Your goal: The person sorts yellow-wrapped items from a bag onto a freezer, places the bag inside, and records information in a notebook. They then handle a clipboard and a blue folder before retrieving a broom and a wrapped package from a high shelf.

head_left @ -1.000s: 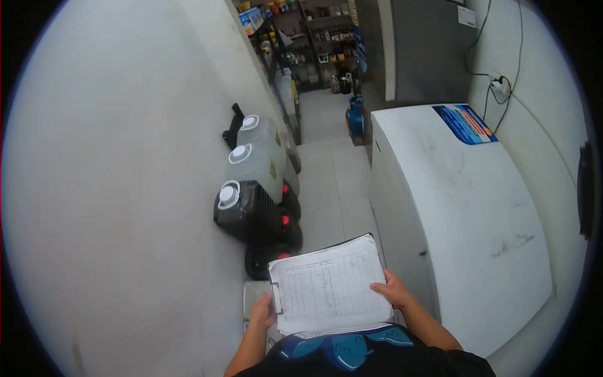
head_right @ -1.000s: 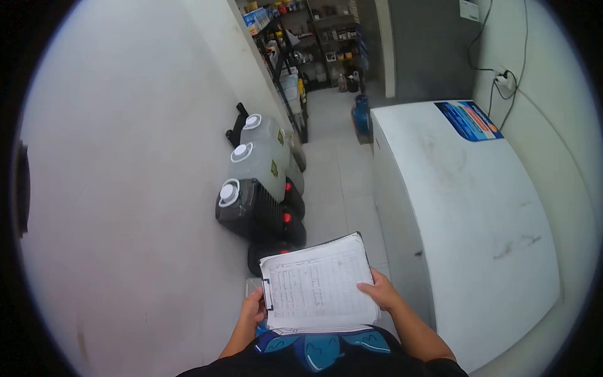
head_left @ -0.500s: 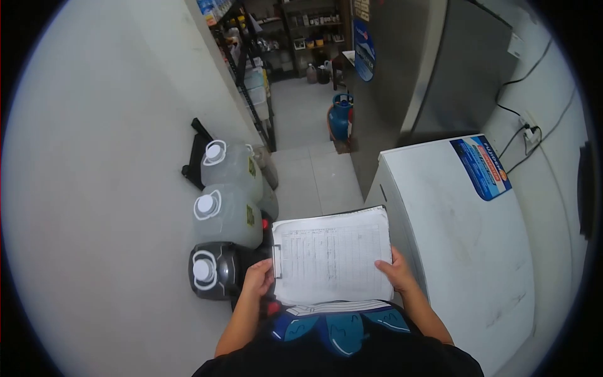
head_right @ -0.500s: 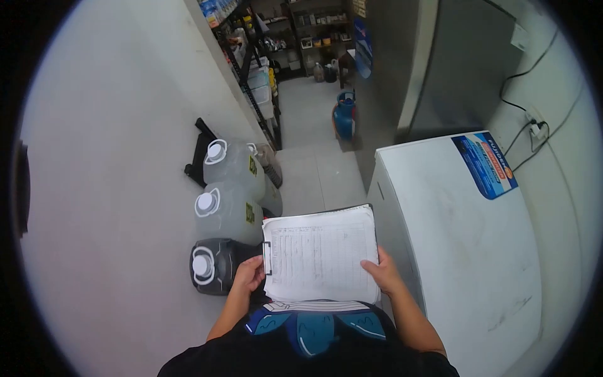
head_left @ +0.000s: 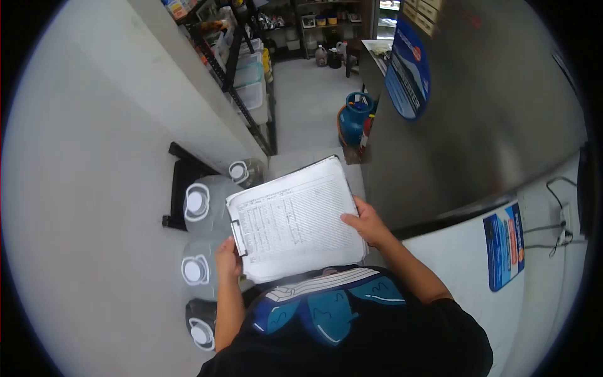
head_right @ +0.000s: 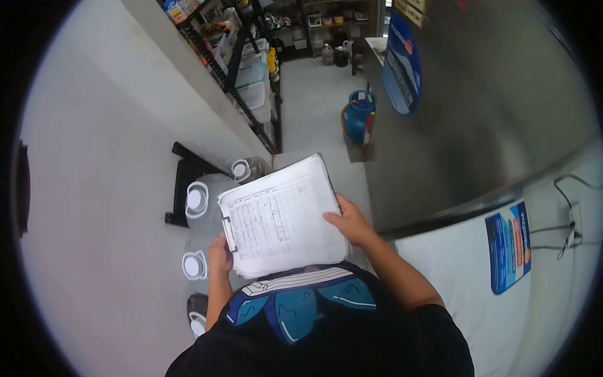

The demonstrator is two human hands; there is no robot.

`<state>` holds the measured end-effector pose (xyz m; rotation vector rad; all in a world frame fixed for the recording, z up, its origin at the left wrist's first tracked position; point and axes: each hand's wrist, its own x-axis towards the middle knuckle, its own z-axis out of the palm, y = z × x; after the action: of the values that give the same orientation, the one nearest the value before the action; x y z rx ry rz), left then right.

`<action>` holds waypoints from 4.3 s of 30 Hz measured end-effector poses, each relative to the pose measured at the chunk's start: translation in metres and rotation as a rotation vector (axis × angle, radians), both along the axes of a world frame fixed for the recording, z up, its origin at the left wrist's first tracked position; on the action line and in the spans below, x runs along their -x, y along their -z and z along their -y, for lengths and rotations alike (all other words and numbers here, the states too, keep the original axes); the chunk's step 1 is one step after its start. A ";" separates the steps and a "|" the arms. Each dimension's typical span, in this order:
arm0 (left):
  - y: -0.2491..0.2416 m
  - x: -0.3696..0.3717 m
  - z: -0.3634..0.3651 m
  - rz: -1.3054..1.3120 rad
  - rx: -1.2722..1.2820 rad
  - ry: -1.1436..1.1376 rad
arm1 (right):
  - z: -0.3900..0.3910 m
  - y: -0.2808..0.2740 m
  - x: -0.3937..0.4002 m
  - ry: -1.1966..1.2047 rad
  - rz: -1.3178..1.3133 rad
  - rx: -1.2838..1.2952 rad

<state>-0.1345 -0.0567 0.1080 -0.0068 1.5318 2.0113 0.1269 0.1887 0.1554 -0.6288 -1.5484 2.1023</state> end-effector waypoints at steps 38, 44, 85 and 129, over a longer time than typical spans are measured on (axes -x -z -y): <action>-0.241 0.513 -0.762 -1.536 0.557 -0.249 | -0.645 0.037 0.319 0.417 0.314 0.162; -0.201 0.575 -0.827 -1.604 0.510 -0.154 | -0.705 0.085 0.345 0.463 0.247 0.049; -0.138 0.805 -1.199 -0.886 0.707 -0.371 | -1.122 -0.067 1.139 -0.809 -0.927 -1.241; -0.170 0.900 -1.081 -1.034 0.204 -0.708 | -1.023 -0.169 1.228 -1.252 -0.897 -0.887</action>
<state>-1.0346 1.0242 0.2776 0.5605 2.6524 2.5524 -1.1008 1.2114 0.3247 1.6902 -2.1093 1.4644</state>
